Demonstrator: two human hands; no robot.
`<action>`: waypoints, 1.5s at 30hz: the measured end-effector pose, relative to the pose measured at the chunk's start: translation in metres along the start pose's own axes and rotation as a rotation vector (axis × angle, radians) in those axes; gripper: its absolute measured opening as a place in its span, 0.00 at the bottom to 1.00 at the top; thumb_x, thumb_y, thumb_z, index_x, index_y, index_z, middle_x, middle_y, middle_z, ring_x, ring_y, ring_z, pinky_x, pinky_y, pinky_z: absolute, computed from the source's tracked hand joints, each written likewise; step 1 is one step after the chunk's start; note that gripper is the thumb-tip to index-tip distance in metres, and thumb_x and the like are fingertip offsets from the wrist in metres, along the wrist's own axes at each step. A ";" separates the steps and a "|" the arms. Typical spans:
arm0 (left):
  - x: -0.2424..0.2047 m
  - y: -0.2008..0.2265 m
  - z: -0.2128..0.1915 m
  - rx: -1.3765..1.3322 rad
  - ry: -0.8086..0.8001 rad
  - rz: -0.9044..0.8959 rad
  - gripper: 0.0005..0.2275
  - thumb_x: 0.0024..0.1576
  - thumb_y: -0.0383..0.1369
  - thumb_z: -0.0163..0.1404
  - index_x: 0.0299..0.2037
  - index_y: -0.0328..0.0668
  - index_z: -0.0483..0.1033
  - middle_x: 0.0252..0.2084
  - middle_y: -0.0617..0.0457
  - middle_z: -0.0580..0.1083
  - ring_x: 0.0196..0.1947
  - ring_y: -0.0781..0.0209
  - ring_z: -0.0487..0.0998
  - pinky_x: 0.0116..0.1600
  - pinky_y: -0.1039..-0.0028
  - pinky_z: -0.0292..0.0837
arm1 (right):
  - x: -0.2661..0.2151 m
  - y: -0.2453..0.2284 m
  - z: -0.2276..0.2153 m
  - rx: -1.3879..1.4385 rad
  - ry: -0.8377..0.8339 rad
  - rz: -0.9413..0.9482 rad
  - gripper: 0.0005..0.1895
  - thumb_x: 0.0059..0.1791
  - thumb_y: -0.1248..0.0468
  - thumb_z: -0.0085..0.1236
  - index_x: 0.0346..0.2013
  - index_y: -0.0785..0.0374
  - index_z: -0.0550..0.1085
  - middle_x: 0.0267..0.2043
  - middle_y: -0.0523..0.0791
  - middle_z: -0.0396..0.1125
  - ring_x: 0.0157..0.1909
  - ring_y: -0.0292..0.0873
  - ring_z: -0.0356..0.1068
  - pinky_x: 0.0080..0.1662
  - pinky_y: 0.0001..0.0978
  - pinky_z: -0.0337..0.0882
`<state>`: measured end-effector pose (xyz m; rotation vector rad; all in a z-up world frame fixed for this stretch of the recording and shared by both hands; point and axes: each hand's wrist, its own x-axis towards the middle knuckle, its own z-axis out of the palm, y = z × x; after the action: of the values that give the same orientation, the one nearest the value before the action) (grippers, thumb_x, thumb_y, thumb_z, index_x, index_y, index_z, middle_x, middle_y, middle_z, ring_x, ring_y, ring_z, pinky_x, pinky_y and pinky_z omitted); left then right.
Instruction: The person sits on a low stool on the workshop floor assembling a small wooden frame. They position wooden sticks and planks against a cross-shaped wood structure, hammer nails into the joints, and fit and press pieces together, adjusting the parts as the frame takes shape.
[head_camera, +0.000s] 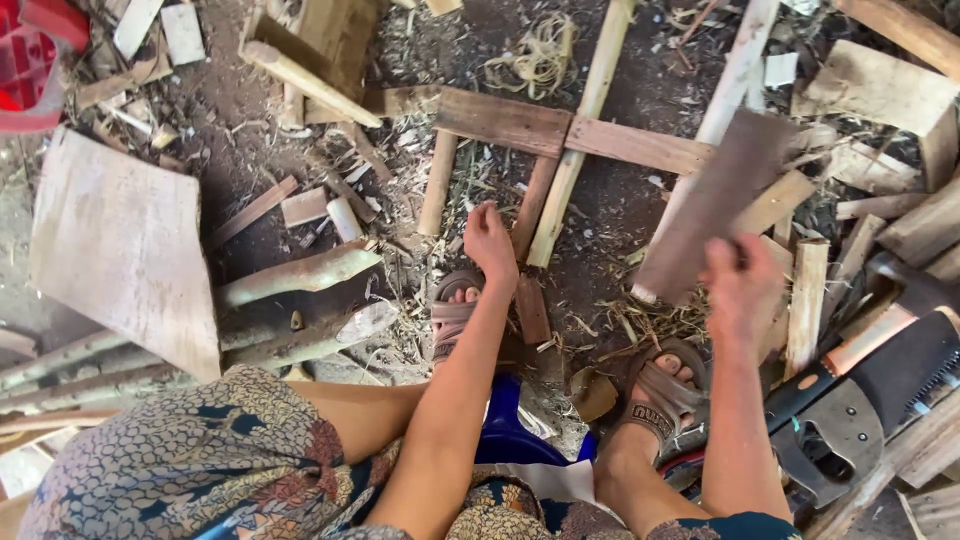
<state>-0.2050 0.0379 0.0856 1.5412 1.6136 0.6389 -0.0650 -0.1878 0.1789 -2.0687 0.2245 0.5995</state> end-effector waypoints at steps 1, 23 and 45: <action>0.010 -0.001 0.004 -0.004 0.007 -0.006 0.10 0.55 0.32 0.44 0.38 0.37 0.77 0.28 0.53 0.75 0.25 0.63 0.69 0.34 0.74 0.66 | 0.004 0.011 0.023 -0.006 -0.006 -0.005 0.16 0.47 0.65 0.50 0.50 0.64 0.70 0.37 0.45 0.67 0.26 0.35 0.63 0.30 0.26 0.65; 0.071 -0.031 -0.013 -0.121 -0.531 -0.288 0.12 0.59 0.29 0.43 0.50 0.35 0.72 0.42 0.40 0.74 0.40 0.54 0.76 0.44 0.62 0.74 | 0.022 0.044 0.181 0.203 -0.232 -0.092 0.02 0.46 0.69 0.56 0.30 0.66 0.74 0.21 0.49 0.66 0.15 0.39 0.65 0.16 0.26 0.65; 0.046 -0.028 -0.018 -0.186 -0.510 -0.334 0.13 0.59 0.28 0.42 0.50 0.29 0.70 0.39 0.38 0.73 0.35 0.58 0.74 0.38 0.65 0.72 | 0.021 0.043 0.148 0.294 -0.169 -0.061 0.01 0.49 0.69 0.51 0.33 0.62 0.72 0.26 0.45 0.62 0.17 0.32 0.59 0.19 0.20 0.60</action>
<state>-0.2334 0.0822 0.0640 1.1432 1.3300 0.1824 -0.1123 -0.0858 0.0710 -1.7262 0.1411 0.6582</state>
